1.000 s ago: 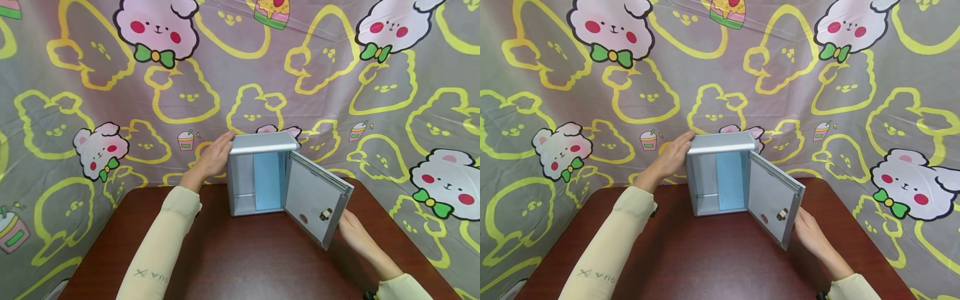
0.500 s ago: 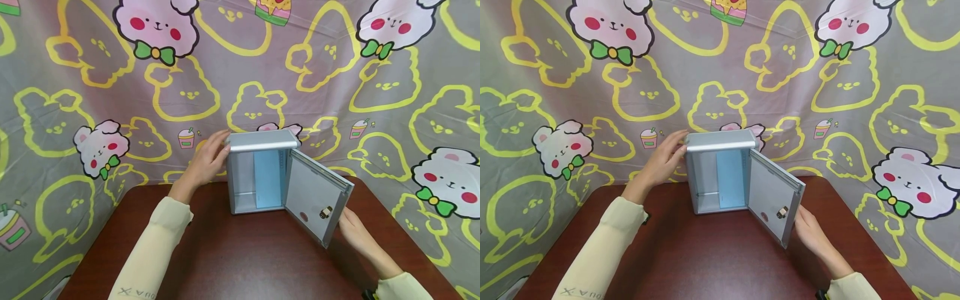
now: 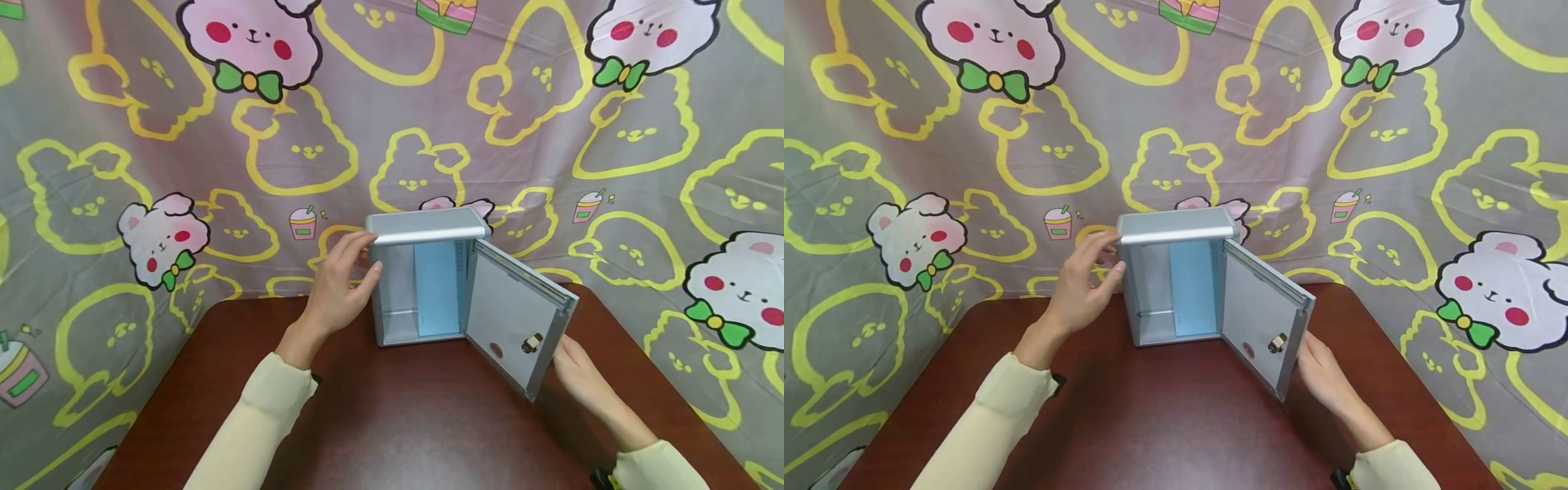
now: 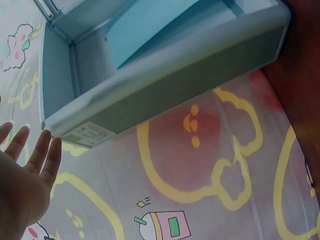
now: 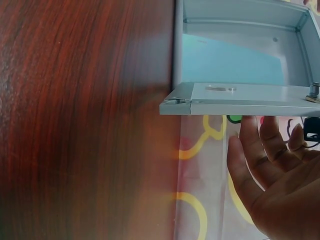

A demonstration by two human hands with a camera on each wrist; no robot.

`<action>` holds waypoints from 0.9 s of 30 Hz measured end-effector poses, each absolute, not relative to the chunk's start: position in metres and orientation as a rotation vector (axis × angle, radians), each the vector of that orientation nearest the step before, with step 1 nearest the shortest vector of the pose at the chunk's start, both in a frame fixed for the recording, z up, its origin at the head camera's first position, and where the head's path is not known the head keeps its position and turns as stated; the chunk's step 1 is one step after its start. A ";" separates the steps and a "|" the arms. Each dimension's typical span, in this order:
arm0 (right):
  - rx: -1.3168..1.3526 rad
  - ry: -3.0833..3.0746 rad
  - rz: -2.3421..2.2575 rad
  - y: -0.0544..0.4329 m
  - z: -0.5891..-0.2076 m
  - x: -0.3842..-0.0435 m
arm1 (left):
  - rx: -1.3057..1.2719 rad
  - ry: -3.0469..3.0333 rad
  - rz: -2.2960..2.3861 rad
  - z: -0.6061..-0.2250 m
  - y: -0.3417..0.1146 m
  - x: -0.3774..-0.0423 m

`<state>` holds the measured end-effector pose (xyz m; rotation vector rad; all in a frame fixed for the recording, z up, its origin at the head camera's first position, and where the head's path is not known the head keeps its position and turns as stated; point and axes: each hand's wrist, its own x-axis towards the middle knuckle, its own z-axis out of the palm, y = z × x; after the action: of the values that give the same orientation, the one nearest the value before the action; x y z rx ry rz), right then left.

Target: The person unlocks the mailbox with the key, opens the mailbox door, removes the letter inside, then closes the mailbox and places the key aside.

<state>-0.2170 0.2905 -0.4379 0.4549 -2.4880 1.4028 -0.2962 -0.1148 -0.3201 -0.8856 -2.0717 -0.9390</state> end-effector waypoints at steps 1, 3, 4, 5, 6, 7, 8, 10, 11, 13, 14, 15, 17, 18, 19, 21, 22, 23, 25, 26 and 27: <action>0.453 -2.491 1.397 0.291 -0.438 -0.217 | -0.890 -2.075 -0.950 -0.322 -0.114 -0.295; 0.443 -2.498 1.386 0.291 -0.437 -0.217 | -0.898 -2.090 -0.976 -0.326 -0.112 -0.292; 0.437 -2.505 1.384 0.290 -0.437 -0.217 | -0.901 -2.101 -0.987 -0.328 -0.111 -0.291; 0.429 -2.512 1.376 0.290 -0.437 -0.217 | -0.905 -2.113 -0.998 -0.330 -0.110 -0.290; 0.423 -2.519 1.371 0.290 -0.437 -0.217 | -0.910 -2.126 -1.010 -0.333 -0.110 -0.290; 0.417 -2.525 1.368 0.290 -0.438 -0.216 | -0.915 -2.138 -1.020 -0.335 -0.109 -0.290; 0.415 -2.529 1.368 0.289 -0.438 -0.216 | -0.918 -2.147 -1.028 -0.337 -0.109 -0.290; 0.409 -2.533 1.365 0.289 -0.438 -0.216 | -0.921 -2.157 -1.036 -0.341 -0.109 -0.291; 0.405 -2.533 1.360 0.289 -0.438 -0.215 | -0.924 -2.158 -1.044 -0.343 -0.108 -0.291; 0.400 -2.534 1.360 0.289 -0.437 -0.215 | -0.925 -2.161 -1.047 -0.346 -0.108 -0.291; 0.396 -2.534 1.356 0.289 -0.437 -0.215 | -0.927 -2.163 -1.049 -0.347 -0.107 -0.292; 0.392 -2.534 1.353 0.289 -0.437 -0.215 | -0.927 -2.170 -1.051 -0.348 -0.107 -0.291; 0.391 -2.533 1.352 0.290 -0.437 -0.215 | -0.928 -2.181 -1.057 -0.350 -0.105 -0.291; 0.395 -2.531 1.360 0.290 -0.437 -0.215 | -0.929 -2.187 -1.056 -0.351 -0.104 -0.290; 0.397 -2.529 1.363 0.290 -0.437 -0.215 | -0.929 -2.194 -1.055 -0.353 -0.103 -0.290; 0.408 -2.520 1.380 0.290 -0.438 -0.215 | -0.939 -2.200 -1.049 -0.356 -0.100 -0.290; 0.412 -2.518 1.388 0.290 -0.438 -0.216 | -0.942 -2.202 -1.039 -0.358 -0.099 -0.290; 0.413 -2.517 1.392 0.290 -0.438 -0.216 | -0.945 -2.206 -1.030 -0.360 -0.098 -0.290; 0.410 -2.517 1.392 0.290 -0.437 -0.216 | -0.946 -2.221 -1.016 -0.363 -0.095 -0.291; 0.412 -2.516 1.395 0.290 -0.437 -0.216 | -0.946 -2.231 -1.017 -0.364 -0.093 -0.291; 0.411 -2.517 1.393 0.290 -0.437 -0.216 | -0.946 -2.241 -1.023 -0.366 -0.092 -0.291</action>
<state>-0.2157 0.2897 -0.4369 0.4112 -2.5165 1.3930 -0.2912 -0.0920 -0.3656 -0.9461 -2.2411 -1.0229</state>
